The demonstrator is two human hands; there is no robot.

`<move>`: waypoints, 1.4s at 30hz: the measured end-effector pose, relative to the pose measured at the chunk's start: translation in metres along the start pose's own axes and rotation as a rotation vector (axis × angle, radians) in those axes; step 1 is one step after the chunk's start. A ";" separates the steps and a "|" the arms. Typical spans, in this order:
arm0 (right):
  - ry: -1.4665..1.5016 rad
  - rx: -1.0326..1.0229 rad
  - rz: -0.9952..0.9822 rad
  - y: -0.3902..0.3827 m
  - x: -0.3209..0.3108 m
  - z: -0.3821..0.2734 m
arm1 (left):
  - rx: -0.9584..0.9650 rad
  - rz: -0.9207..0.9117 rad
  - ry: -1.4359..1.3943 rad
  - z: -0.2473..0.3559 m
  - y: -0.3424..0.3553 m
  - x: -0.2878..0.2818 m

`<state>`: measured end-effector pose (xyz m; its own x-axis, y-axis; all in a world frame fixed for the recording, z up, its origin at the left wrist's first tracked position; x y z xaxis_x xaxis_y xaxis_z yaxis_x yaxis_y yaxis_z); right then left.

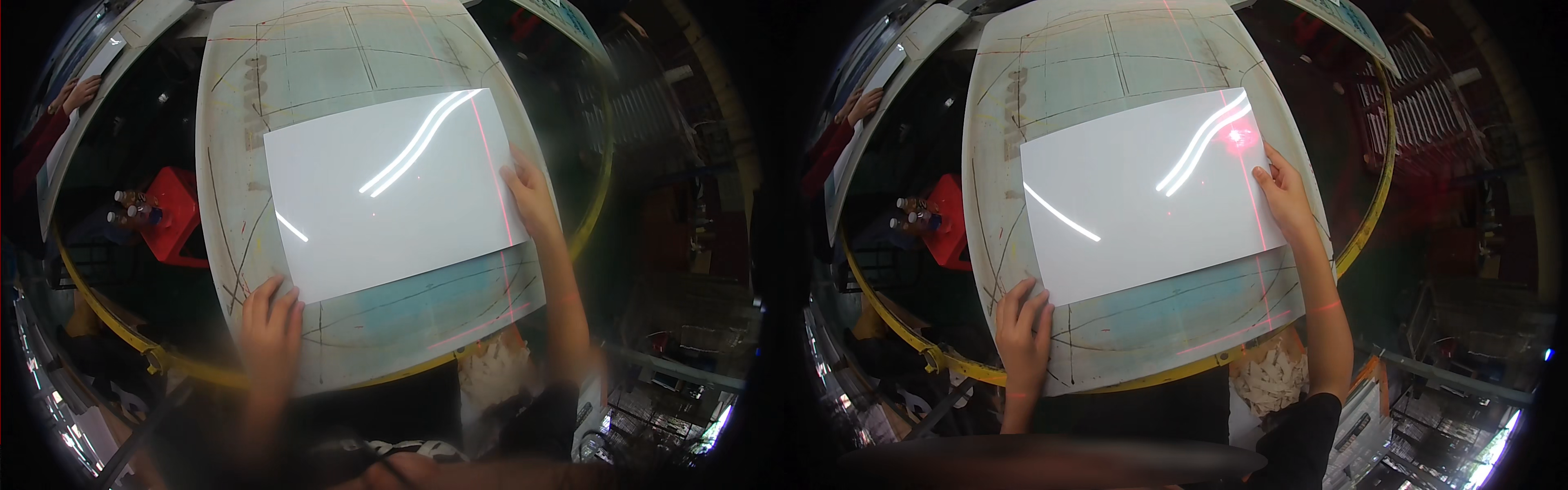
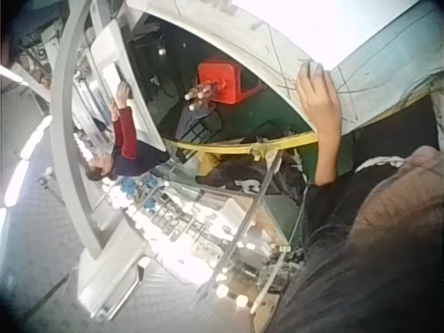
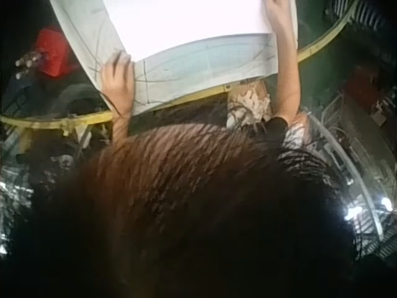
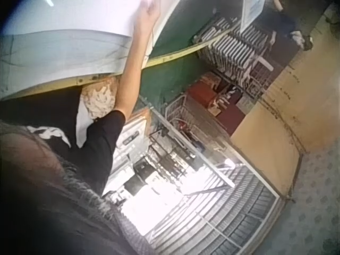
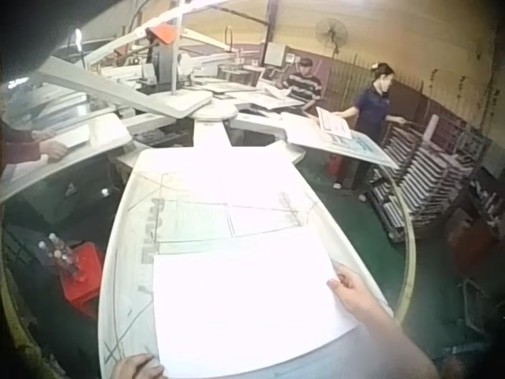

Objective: Aligning and positioning sheets of material on a rotating screen printing press.

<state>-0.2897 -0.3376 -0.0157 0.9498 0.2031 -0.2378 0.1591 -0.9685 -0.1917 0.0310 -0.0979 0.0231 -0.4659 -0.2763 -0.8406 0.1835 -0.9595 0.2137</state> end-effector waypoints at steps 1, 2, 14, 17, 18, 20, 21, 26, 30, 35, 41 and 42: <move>-0.002 0.002 0.002 0.000 -0.001 0.001 | -0.001 0.000 0.005 0.000 0.000 0.000; -0.004 -0.010 0.002 0.001 -0.001 0.001 | 0.000 -0.003 0.002 0.000 0.000 0.001; -0.186 -0.126 0.097 0.001 -0.009 -0.005 | -0.007 -0.033 0.002 0.002 0.003 0.001; -0.366 -0.229 0.140 0.001 -0.014 -0.012 | -0.015 -0.040 -0.009 0.003 0.003 0.002; -0.445 -0.295 0.146 0.001 -0.012 -0.016 | -0.018 -0.042 -0.001 0.003 0.003 0.002; -0.454 -0.298 0.156 0.003 -0.011 -0.014 | -0.017 -0.047 0.004 0.003 0.002 0.002; -0.465 -0.304 0.163 0.003 -0.012 -0.014 | -0.022 -0.048 0.008 0.002 0.002 0.002; -0.505 -0.327 0.143 0.004 -0.009 -0.012 | -0.012 -0.055 0.014 0.002 0.001 0.004; -0.505 -0.304 0.121 0.007 -0.009 -0.005 | -0.012 -0.055 0.022 0.000 0.000 0.006; -0.502 -0.304 0.128 0.007 -0.009 -0.003 | -0.018 -0.048 0.040 0.000 0.001 0.007; -0.512 -0.351 0.129 0.006 -0.004 -0.011 | -0.020 -0.046 0.063 -0.001 -0.001 0.003; -0.520 -0.352 0.130 0.005 -0.005 -0.009 | -0.029 -0.052 0.066 -0.003 -0.001 0.006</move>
<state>-0.2909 -0.3446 -0.0068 0.7269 0.0390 -0.6856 0.2147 -0.9613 0.1729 0.0301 -0.0989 0.0164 -0.4175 -0.2209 -0.8814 0.1858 -0.9703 0.1551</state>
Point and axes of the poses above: each hand's wrist, its own y-axis towards the middle knuckle, its own x-axis out of the palm, z = x × y, the point moved 10 cm from there along y, towards the middle knuckle, and after that the axes turned 2 degrees about -z, right-handed, at the moved point
